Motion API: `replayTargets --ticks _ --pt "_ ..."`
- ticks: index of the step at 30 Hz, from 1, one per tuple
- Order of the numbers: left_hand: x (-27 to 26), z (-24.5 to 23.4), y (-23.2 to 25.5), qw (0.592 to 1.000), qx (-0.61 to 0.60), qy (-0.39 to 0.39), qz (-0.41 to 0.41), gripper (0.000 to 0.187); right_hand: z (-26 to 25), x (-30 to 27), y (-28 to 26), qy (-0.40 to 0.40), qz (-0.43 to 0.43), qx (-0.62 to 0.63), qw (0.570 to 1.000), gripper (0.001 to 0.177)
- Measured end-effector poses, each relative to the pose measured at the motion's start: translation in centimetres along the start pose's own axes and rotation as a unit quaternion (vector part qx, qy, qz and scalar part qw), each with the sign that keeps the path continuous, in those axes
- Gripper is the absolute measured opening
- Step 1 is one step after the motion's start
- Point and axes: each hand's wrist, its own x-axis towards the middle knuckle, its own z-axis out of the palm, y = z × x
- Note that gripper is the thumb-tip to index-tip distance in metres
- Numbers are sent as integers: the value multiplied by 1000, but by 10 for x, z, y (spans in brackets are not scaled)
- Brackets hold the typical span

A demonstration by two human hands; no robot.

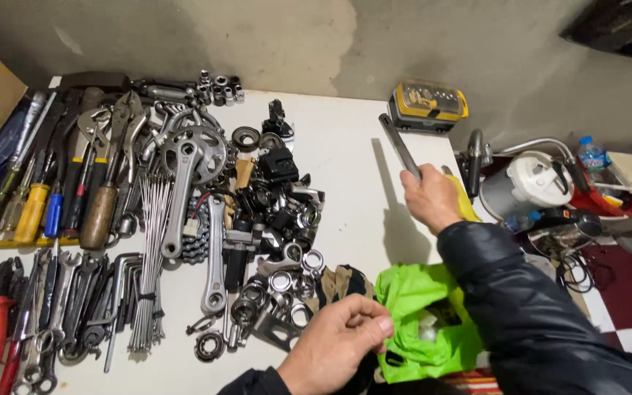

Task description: The person handles a metal tube and a bicycle crankset on a cluttered workbench. They wipe the crankset with a cloth to clean it.

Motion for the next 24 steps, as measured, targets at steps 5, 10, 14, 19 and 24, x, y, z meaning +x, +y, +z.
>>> replayTargets --ticks 5,10,14,19,24 --pt "6 -5 5 998 17 15 -51 21 43 33 -10 3 9 1 1000 52" --pt "4 -11 14 993 52 22 -105 26 72 50 -10 1 26 22 999 51" --pt "4 -13 20 988 30 31 -146 23 98 63 2 45 1 10 999 42" --pt "10 -13 16 984 13 27 -174 27 107 68 0 60 -3 -15 998 33" --pt "21 -11 -4 987 12 34 -158 28 103 75 -7 49 -13 -34 998 25"
